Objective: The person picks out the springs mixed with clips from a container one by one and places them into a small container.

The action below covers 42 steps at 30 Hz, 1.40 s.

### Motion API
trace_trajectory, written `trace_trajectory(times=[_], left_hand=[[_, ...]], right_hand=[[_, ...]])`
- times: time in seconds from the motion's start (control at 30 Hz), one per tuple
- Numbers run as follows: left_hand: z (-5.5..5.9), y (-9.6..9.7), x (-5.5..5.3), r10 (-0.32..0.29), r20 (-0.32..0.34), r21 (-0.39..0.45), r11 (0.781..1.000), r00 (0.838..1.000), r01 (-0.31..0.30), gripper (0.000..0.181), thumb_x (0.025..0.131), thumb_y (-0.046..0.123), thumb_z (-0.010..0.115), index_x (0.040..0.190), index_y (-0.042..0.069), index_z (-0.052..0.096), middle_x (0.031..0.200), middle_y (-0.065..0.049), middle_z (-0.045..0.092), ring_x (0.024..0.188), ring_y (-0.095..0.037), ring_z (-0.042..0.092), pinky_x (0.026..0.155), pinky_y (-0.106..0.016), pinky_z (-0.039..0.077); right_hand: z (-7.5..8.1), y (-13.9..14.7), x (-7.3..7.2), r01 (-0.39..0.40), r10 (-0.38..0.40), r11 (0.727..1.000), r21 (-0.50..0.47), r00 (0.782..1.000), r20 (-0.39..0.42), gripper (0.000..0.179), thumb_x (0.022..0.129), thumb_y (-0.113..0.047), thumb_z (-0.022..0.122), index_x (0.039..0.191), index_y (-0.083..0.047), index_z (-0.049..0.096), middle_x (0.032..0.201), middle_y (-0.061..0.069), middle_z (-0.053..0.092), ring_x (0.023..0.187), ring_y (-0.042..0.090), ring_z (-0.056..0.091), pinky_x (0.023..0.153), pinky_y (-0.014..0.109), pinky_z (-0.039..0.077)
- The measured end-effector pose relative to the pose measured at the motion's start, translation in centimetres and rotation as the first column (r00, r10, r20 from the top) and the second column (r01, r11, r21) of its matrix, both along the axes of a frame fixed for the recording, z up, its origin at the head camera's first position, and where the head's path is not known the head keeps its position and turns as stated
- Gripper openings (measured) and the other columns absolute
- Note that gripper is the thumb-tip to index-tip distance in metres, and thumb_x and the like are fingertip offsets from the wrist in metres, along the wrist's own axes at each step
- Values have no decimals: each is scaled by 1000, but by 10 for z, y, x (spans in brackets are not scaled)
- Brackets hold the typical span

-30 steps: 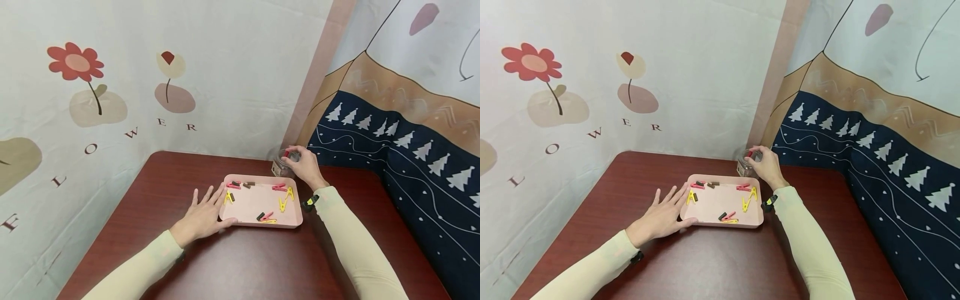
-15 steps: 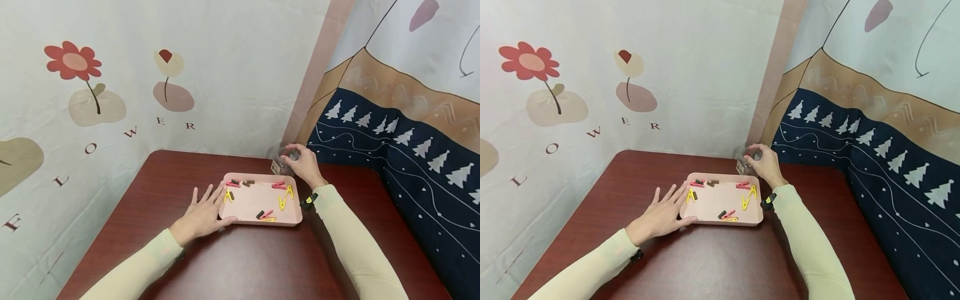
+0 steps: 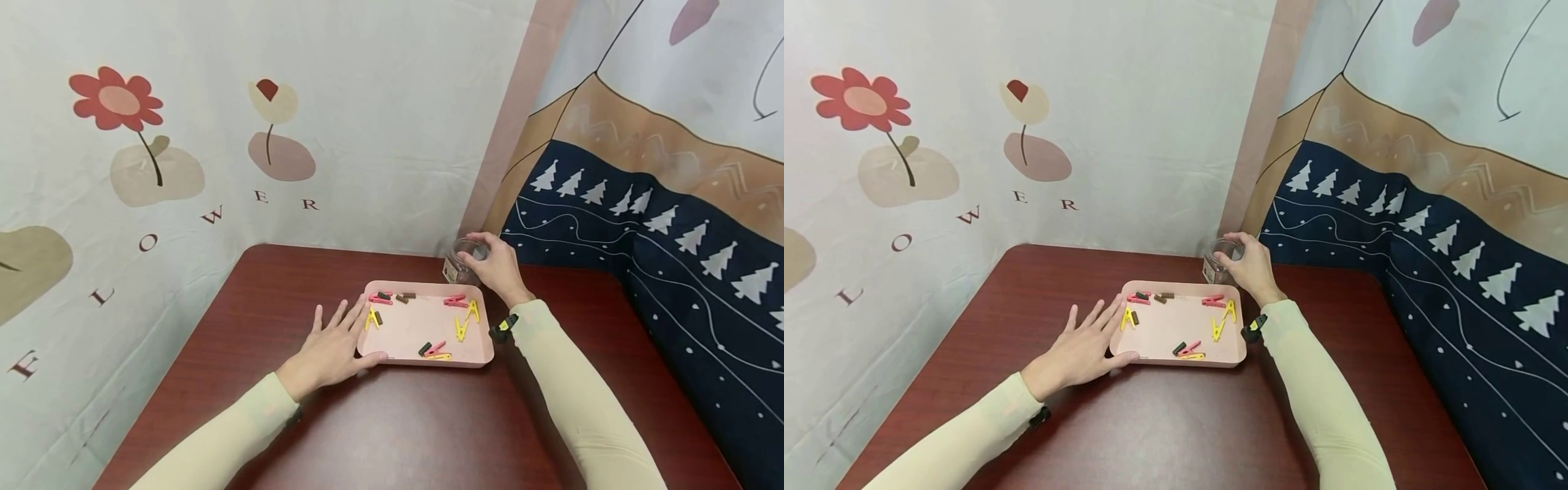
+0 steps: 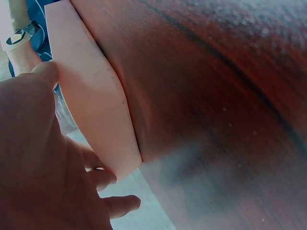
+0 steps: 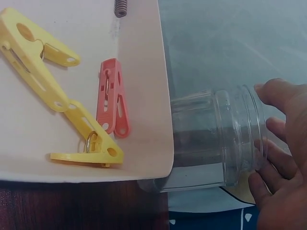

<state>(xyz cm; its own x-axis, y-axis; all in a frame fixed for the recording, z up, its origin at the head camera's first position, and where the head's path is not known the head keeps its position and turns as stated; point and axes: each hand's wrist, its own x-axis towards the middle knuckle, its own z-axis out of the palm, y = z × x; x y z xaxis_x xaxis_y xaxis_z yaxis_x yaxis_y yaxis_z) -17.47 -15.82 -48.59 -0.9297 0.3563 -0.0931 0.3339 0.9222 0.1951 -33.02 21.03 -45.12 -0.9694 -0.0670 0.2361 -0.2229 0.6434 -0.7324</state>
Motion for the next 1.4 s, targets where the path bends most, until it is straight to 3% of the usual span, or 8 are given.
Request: trace_trajectory(times=[0.83, 1.13, 1.4], left_hand=[[1, 1, 1, 3, 9, 9, 1000, 1000, -3, 116, 107, 87, 56, 188, 12, 20, 199, -5, 12, 182, -46, 24, 140, -87, 9], [1, 1, 1, 6, 4, 13, 1000, 1000, -6, 118, 107, 88, 55, 188, 11, 21, 199, -5, 12, 182, -46, 24, 140, -87, 9], [2, 1, 0, 9, 8, 6, 1000, 1000, -9, 116, 107, 86, 57, 188, 11, 21, 199, -5, 12, 182, -46, 24, 140, -87, 8]], right_hand=[[2, -1, 4, -45, 55, 995, 86, 991, -123, 49, 108, -18, 86, 154, -8, 72, 163, 21, 67, 154, 43, 64, 131, 65, 51], [7, -9, 13, -79, 105, 980, 183, 984, -142, 48, 107, -22, 88, 151, -9, 74, 163, 19, 65, 159, 44, 55, 136, 71, 42], [19, -18, 30, -156, 197, 954, 257, 970, -140, 52, 102, -22, 93, 149, -10, 75, 155, 20, 69, 147, 44, 60, 132, 73, 41]])
